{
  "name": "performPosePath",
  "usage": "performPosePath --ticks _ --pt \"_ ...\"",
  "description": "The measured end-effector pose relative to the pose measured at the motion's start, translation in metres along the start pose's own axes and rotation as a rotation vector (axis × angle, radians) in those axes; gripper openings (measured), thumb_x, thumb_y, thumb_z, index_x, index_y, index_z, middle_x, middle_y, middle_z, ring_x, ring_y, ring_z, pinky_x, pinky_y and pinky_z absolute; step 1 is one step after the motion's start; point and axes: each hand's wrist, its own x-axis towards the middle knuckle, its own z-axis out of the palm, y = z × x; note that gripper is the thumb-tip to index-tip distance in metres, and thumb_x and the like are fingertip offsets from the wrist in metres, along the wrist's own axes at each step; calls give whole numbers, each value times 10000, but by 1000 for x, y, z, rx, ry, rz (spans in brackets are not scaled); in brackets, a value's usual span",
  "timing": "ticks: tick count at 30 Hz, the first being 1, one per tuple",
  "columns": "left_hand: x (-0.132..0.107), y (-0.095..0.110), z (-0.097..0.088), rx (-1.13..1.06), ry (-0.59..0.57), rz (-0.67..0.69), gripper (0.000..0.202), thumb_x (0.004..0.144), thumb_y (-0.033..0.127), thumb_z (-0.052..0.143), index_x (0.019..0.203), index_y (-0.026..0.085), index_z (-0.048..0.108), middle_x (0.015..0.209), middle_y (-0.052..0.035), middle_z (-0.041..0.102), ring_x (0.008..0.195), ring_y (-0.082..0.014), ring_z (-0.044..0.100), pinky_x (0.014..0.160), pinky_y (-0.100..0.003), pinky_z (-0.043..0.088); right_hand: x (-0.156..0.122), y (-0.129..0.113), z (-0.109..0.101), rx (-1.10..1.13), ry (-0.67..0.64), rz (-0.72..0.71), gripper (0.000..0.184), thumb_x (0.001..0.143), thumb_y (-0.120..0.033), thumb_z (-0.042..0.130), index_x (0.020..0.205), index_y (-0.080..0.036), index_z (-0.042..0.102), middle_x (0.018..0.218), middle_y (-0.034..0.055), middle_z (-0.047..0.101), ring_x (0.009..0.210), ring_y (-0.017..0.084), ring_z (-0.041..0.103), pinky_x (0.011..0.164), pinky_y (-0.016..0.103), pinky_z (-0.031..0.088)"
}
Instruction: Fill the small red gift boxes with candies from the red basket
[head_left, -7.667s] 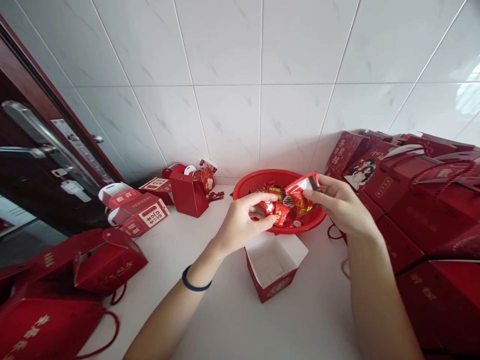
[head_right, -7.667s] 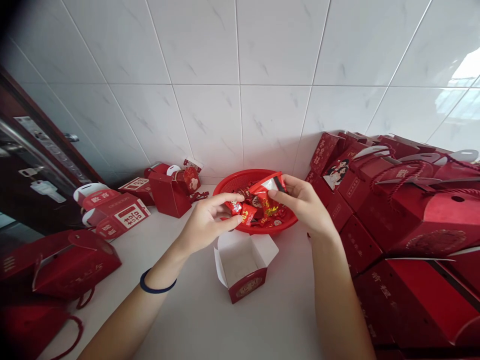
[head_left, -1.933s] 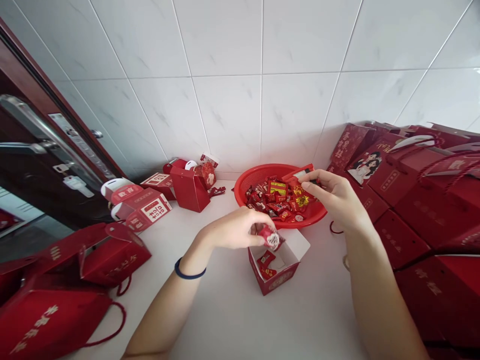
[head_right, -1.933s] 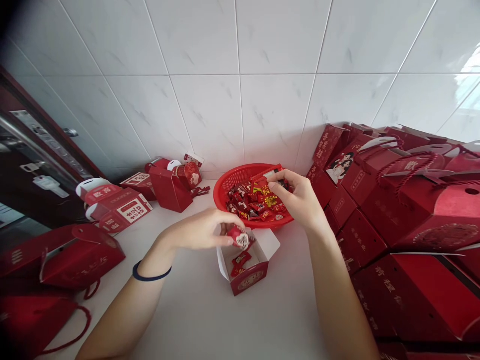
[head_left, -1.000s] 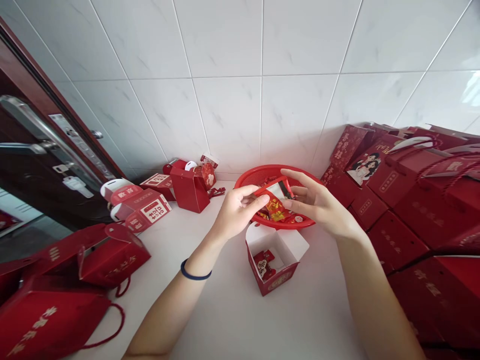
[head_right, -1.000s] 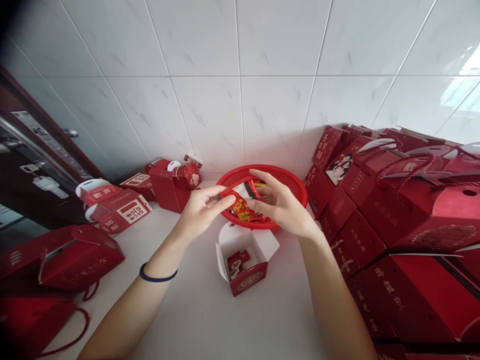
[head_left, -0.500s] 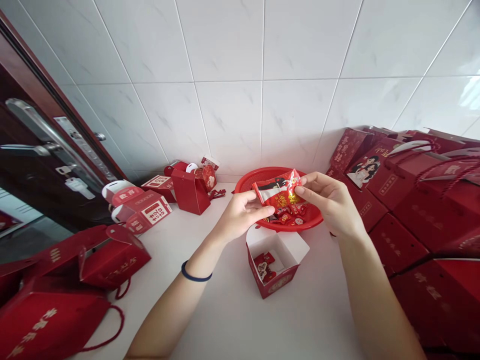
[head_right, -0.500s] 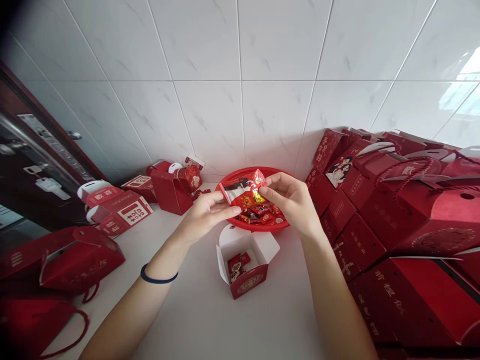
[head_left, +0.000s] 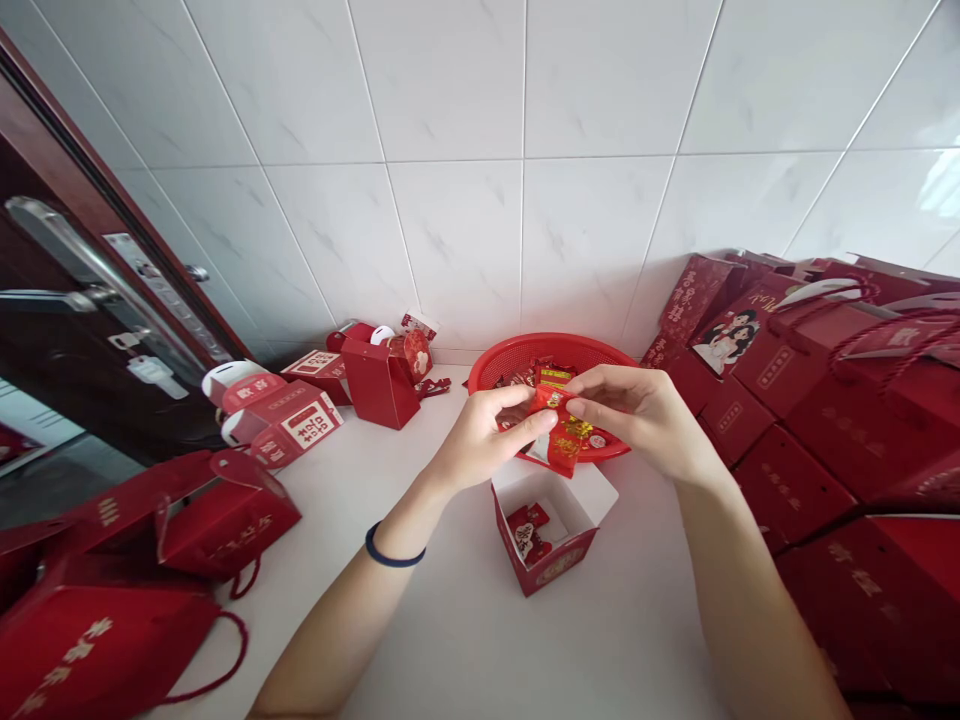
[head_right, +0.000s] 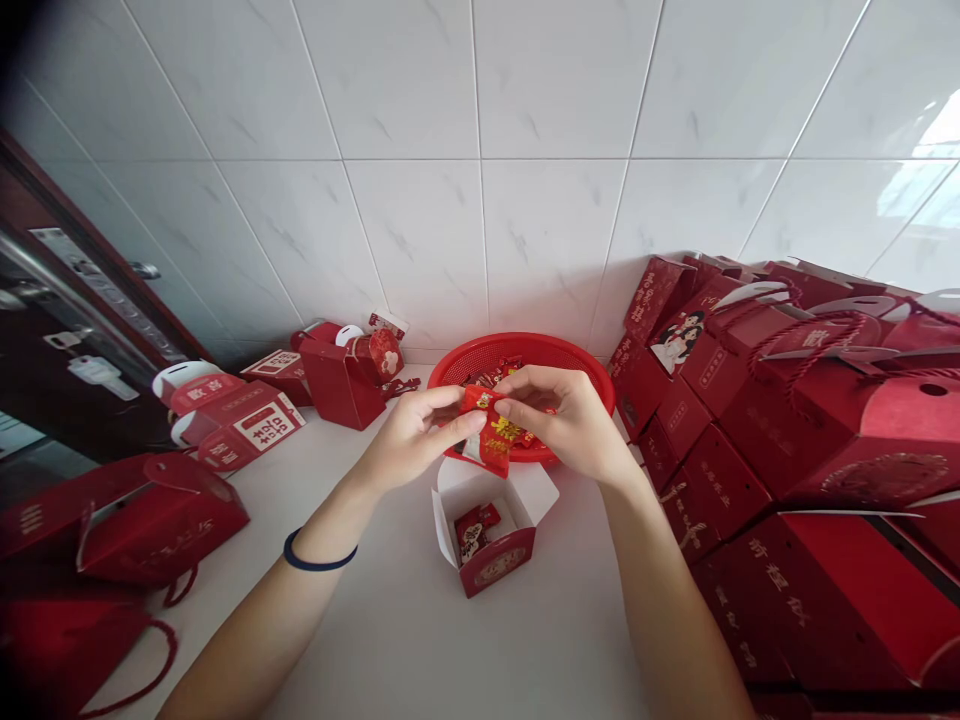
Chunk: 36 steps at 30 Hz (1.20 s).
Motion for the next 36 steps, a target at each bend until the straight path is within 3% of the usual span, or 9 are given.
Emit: performPosePath --ticks 4,8,11,14,18,23,29,36 --pt "1 -1 0 4 116 32 352 900 445 664 691 173 582 631 28 513 608 -117 482 551 -240 409 -1 -2 -1 85 -34 47 334 805 -438 776 1011 -180 727 1008 80 741 870 206 696 777 322 565" --pt "1 -4 -1 -36 192 48 387 875 453 695 649 184 535 616 29 494 597 -118 478 548 -245 402 -1 1 -2 133 -52 81 295 809 -436 772 926 -170 724 911 62 729 790 178 674 705 290 543" --pt "1 -4 -1 -74 127 18 306 883 442 689 742 176 629 705 -2 613 677 -145 575 607 -257 470 0 2 -3 127 -49 71 261 825 -419 752 868 -164 717 837 46 707 729 155 641 651 268 509" --pt "1 -4 -5 -59 74 -6 272 881 426 696 987 176 705 899 -47 726 834 -185 671 738 -284 540 -1 3 -6 39 -87 72 220 848 -379 721 851 -160 713 786 35 679 696 147 608 623 264 478" --pt "2 -4 -16 22 164 -46 426 851 443 720 1175 173 665 964 -75 746 900 -210 710 818 -317 564 -2 7 -7 -145 -309 107 138 864 -299 671 839 -166 700 722 14 646 649 135 566 598 258 443" --pt "1 -3 -24 81 148 -51 319 860 420 705 1056 169 715 974 -68 749 924 -205 712 837 -317 572 1 10 10 -432 -481 191 144 830 -107 590 932 -176 665 636 -44 571 571 92 476 553 214 344" --pt "0 -2 -24 139 115 -34 277 871 378 696 1053 172 732 954 -54 757 868 -181 707 814 -299 573 1 15 32 -700 -733 253 177 773 -34 560 849 -161 658 759 16 646 653 125 520 573 230 324" --pt "-2 -1 -27 208 114 -21 254 869 353 692 1045 177 743 967 -53 766 882 -179 706 805 -283 567 -5 19 35 -786 -621 232 237 803 -52 535 919 -188 690 886 38 701 767 166 605 629 243 356"
